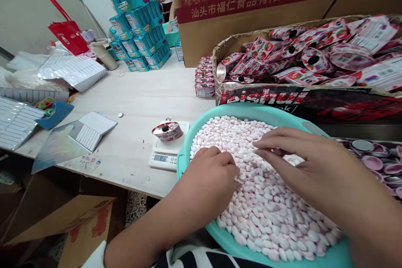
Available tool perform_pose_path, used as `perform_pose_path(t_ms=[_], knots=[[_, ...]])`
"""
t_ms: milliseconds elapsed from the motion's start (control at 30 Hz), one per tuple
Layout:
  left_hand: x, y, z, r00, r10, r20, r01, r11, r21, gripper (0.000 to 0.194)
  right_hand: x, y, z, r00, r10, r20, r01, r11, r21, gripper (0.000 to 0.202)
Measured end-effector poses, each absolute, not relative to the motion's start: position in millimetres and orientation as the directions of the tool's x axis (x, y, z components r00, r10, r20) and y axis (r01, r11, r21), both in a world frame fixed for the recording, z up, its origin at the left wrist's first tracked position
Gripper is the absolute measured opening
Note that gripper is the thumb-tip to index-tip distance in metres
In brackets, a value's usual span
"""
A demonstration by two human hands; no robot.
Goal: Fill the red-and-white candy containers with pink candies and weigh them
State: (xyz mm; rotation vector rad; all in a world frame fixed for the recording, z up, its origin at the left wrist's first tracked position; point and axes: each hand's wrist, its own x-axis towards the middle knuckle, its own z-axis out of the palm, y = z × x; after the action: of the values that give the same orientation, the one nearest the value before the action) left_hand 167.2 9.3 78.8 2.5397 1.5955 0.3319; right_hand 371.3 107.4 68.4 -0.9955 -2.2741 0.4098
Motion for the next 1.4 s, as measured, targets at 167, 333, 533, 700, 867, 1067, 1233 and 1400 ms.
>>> perform_pose_path(t_ms=[167,333,533,700,867,1067,1233,1400], knots=[[160.9,9.4,74.8,0.437,0.886,0.154,0.857,-0.462,0.227,0.017,353.2,112.0,71.8,-0.546,0.789,0.283,0.506,0.579,-0.638,0.032],[163.5,11.8,77.5,0.517,0.842,0.155,0.836,-0.535,0.122,0.008,358.0,116.7,71.7,-0.479,0.854,0.201,0.564,0.475,-0.675,0.037],[168.5,15.3,83.5,0.533,0.841,0.089,0.841,-0.539,0.056,0.007,361.1,119.2,68.6,-0.531,0.826,0.189,0.504,0.487,-0.713,0.028],[167.2,17.6,86.9,0.577,0.814,0.071,0.812,-0.581,0.053,0.012,359.5,121.6,68.4,-0.526,0.828,0.194,0.492,0.482,-0.725,0.027],[167.4,16.6,81.2,0.549,0.822,0.148,0.804,-0.568,0.173,0.015,359.8,120.6,73.2,-0.522,0.831,0.194,0.481,0.474,-0.737,0.022],[110.5,17.8,83.5,0.234,0.824,0.516,0.798,-0.466,0.382,0.017,361.8,117.8,76.6,-0.459,0.879,0.132,0.502,0.379,-0.777,0.021],[38.5,23.7,81.4,-0.352,0.767,0.536,0.853,0.027,0.522,0.006,361.2,117.7,75.6,-0.436,0.893,0.109,0.488,0.336,-0.806,0.024],[14.0,33.0,69.6,-0.224,0.821,0.526,0.897,-0.038,0.441,0.009,361.6,119.3,72.1,-0.442,0.891,0.103,0.494,0.338,-0.801,0.022]])
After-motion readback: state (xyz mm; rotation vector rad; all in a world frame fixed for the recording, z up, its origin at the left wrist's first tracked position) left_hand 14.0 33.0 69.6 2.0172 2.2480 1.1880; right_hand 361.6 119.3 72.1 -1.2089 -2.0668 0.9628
